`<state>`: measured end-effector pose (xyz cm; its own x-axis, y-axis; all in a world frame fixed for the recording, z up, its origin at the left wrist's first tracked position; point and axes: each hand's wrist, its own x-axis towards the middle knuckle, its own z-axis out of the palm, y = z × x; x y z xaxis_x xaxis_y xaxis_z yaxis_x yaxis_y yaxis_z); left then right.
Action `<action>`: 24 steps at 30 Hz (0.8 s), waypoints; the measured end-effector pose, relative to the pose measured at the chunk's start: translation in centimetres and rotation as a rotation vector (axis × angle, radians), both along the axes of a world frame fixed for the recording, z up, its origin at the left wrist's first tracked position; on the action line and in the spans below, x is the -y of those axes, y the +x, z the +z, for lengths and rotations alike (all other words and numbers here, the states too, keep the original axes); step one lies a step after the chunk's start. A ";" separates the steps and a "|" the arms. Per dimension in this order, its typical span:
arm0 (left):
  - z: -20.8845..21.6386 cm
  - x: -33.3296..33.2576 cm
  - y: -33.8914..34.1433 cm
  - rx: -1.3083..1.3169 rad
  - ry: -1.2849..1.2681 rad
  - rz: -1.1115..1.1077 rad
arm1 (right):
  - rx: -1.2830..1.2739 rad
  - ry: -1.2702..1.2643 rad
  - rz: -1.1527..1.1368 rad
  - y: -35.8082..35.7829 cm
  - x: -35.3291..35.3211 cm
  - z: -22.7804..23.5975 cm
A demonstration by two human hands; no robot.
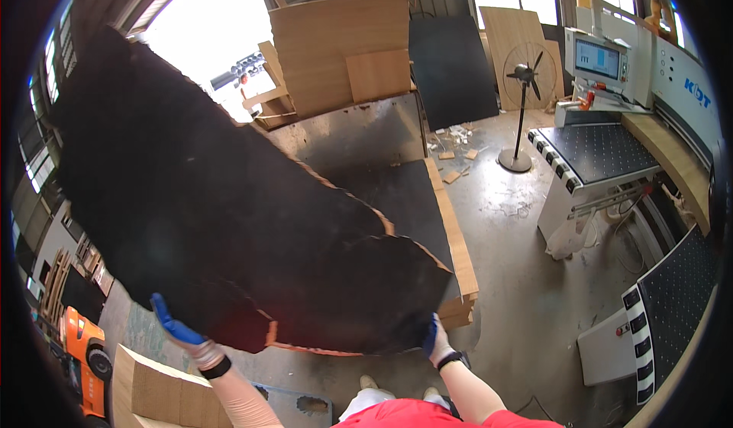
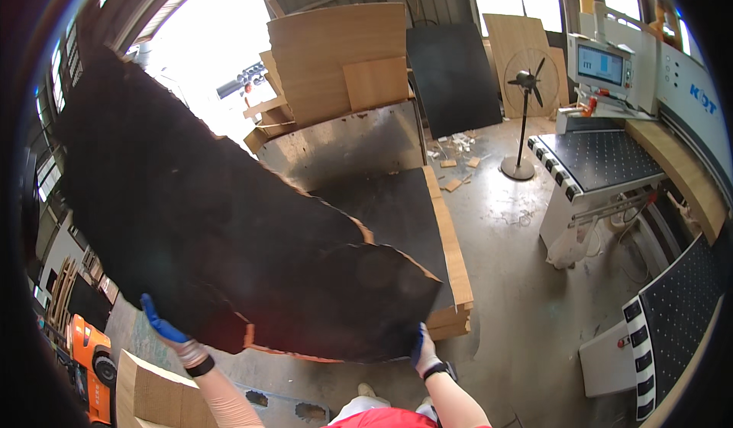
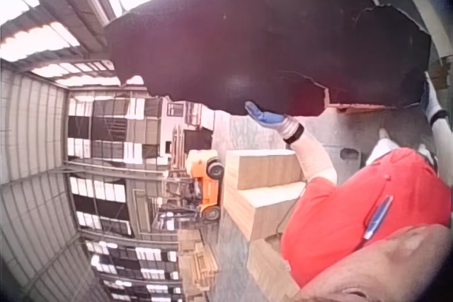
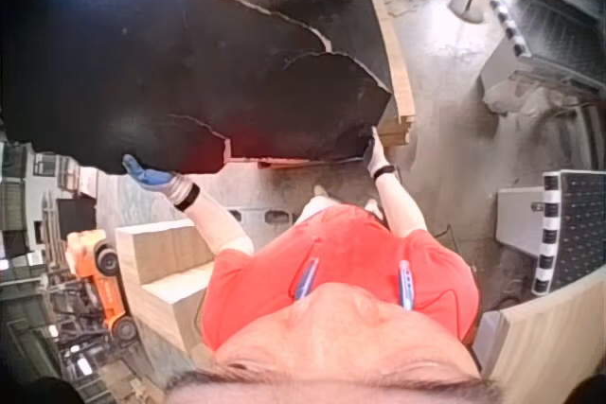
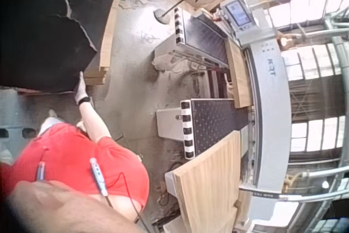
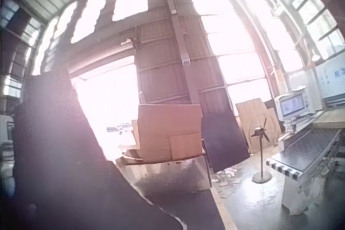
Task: The person slides a wooden board into a machine, carries a large black sheet to a stack of boards, and then feeds several smaller wooden boards into the machine.
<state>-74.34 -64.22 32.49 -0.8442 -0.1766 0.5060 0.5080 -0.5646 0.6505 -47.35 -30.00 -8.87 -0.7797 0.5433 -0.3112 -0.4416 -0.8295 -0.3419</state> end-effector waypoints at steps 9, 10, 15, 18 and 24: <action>-13.0 -23.4 3.5 0.358 -0.102 -0.710 | -0.060 0.057 -0.318 19.5 -0.1 -5.7; -13.4 -25.1 4.0 0.477 -0.112 -0.824 | -0.025 0.009 -0.348 20.4 1.4 -5.4; -13.5 -31.3 -0.5 -0.717 -0.680 -0.341 | 0.082 -0.094 -0.385 16.0 5.5 -3.5; -10.3 -35.4 -8.5 -0.935 -0.715 -0.015 | 0.054 -0.082 -0.344 8.1 4.0 -2.1; 10.1 -38.5 -20.0 -0.389 -0.155 -0.916 | -0.212 0.004 -0.277 -18.1 -11.8 16.1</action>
